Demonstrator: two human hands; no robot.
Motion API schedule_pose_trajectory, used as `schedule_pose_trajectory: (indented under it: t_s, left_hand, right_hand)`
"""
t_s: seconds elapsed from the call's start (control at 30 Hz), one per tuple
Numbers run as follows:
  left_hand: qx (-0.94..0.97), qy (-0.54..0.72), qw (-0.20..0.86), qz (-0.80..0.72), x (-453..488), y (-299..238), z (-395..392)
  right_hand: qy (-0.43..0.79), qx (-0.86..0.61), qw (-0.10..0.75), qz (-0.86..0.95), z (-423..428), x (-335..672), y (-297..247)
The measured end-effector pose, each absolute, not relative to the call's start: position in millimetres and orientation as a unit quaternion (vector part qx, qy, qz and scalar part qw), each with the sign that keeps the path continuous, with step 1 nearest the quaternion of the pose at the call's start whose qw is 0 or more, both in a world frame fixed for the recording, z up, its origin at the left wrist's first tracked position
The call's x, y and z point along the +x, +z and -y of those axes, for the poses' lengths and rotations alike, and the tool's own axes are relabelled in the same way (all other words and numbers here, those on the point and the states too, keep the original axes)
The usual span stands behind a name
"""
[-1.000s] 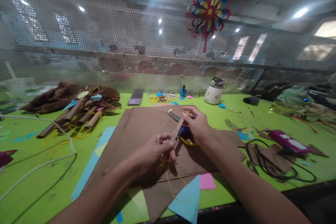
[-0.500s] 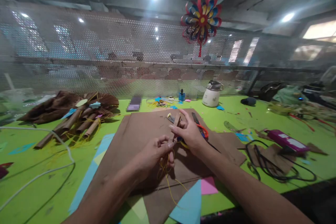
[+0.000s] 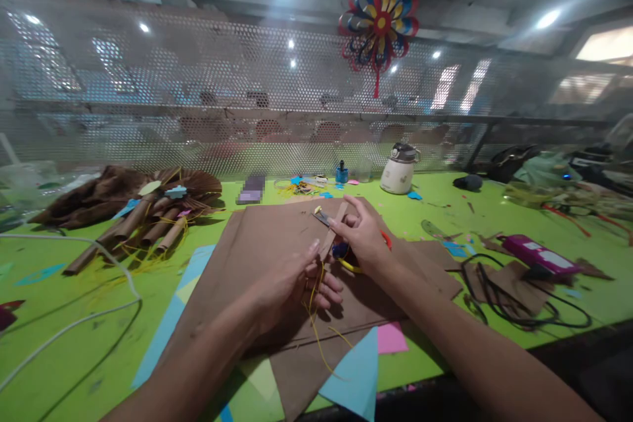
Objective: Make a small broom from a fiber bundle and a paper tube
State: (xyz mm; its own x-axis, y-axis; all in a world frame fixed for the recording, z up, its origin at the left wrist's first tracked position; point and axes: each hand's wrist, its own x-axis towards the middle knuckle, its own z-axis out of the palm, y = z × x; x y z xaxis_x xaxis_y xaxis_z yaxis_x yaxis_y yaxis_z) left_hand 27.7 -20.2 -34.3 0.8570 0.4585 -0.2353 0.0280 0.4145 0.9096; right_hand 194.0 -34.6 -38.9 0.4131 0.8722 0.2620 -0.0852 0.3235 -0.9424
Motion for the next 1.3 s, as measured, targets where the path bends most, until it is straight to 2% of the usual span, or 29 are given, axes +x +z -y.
schedule_pose_trajectory:
  t_s: [0.2, 0.53, 0.9, 1.1, 1.3]
  left_hand:
    - [0.541, 0.182, 0.78, -0.257, 30.3, -40.5, 21.0]
    - [0.507, 0.217, 0.795, -0.254, 28.0, -38.0, 17.7]
    - [0.476, 0.183, 0.831, -0.224, 25.5, -39.6, 16.1]
    - [0.505, 0.257, 0.772, -0.289, 32.2, -41.2, 15.2]
    - [0.504, 0.247, 0.787, -0.254, 30.1, -44.7, 12.4]
  right_hand:
    - [0.302, -0.481, 0.695, 0.441, 32.1, 187.3, -44.9]
    - [0.381, -0.412, 0.716, 0.416, 33.3, 178.7, -44.3]
    - [0.34, -0.442, 0.717, 0.418, 35.5, 171.7, -44.2]
    - [0.349, -0.446, 0.7, 0.434, 37.4, 166.1, -46.3]
    - [0.363, -0.434, 0.711, 0.417, 38.3, 174.6, -38.6]
